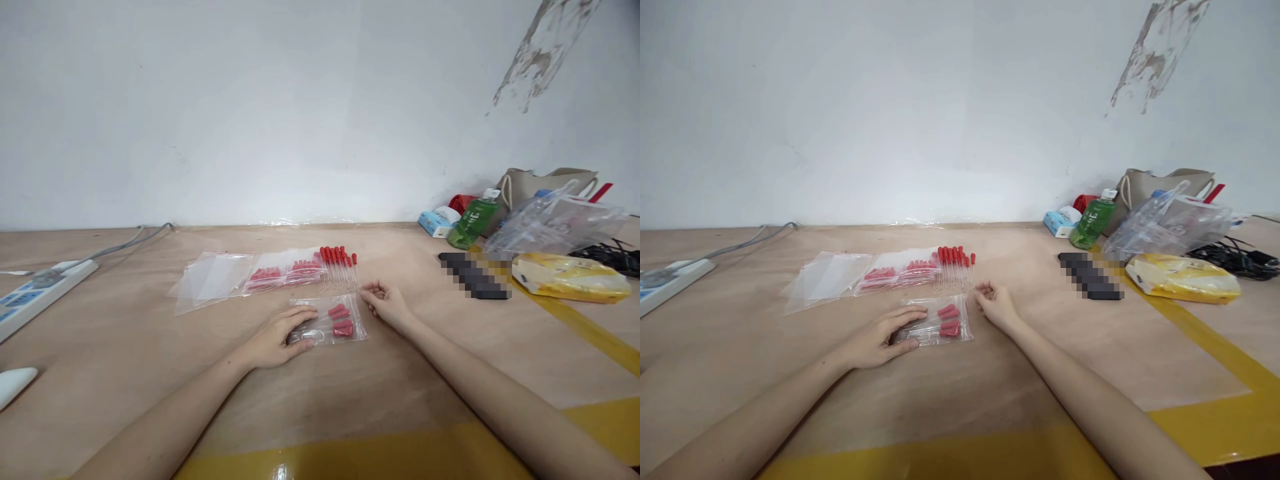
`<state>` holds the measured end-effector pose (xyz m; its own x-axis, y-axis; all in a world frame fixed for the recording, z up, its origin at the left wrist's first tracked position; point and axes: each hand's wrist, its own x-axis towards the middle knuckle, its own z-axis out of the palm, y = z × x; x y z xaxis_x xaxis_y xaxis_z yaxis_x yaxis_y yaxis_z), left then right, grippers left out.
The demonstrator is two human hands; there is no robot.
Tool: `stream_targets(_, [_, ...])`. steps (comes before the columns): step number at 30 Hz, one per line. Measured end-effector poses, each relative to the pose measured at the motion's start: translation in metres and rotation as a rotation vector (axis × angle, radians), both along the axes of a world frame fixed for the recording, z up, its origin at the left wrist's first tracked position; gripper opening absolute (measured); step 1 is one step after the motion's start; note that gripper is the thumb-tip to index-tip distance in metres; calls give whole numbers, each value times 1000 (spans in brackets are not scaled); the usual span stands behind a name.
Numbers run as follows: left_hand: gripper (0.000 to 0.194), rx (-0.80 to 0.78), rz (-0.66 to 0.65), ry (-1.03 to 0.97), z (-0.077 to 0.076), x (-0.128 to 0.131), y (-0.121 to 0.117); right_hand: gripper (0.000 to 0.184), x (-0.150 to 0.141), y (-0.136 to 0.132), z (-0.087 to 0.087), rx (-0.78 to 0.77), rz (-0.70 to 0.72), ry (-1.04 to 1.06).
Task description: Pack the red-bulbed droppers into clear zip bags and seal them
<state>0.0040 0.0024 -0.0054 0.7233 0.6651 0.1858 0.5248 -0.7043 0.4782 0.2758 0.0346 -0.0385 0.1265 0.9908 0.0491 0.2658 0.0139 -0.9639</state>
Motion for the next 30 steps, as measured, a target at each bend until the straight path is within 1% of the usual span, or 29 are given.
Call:
stream_targets(2, [44, -14, -8, -4, 2, 0, 0, 22, 3, 22, 1, -29, -138, -157])
stream_targets(5, [43, -32, -5, -8, 4, 0, 0, 29, 5, 55, 8, -78, -227, -255])
stream_targets(7, [39, -43, 7, -7, 5, 1, 0, 31, 3, 74, 13, -110, -246, -313])
stream_targets(9, [34, -47, 22, -10, 4, 1, -1, 26, 1, 88, 17, -145, -239, -380])
stream_targets(12, [32, -34, 31, -21, 1, 1, 0, 18, -3, 100, 23, -189, -200, -458])
stream_targets(16, [32, -16, 25, -13, -1, 2, 2, 11, -3, 102, 29, -220, -187, -516])
stream_targets(19, [32, -4, 23, 0, 0, 2, 2, 14, -6, 102, 31, -240, -196, -521])
stream_targets(21, [32, 0, 24, 5, 0, 2, 1, 17, -8, 103, 32, -252, -195, -497])
stream_targets(24, [33, -7, 25, 12, 1, 2, 0, 21, -10, 99, 36, -251, -164, -406])
stream_targets(27, [32, -7, 20, 6, 0, 1, 1, 19, -3, 82, 40, -220, -116, -266])
stream_targets(30, [32, -4, 18, 2, -1, 2, 1, 6, 8, 49, 42, -162, -82, -118])
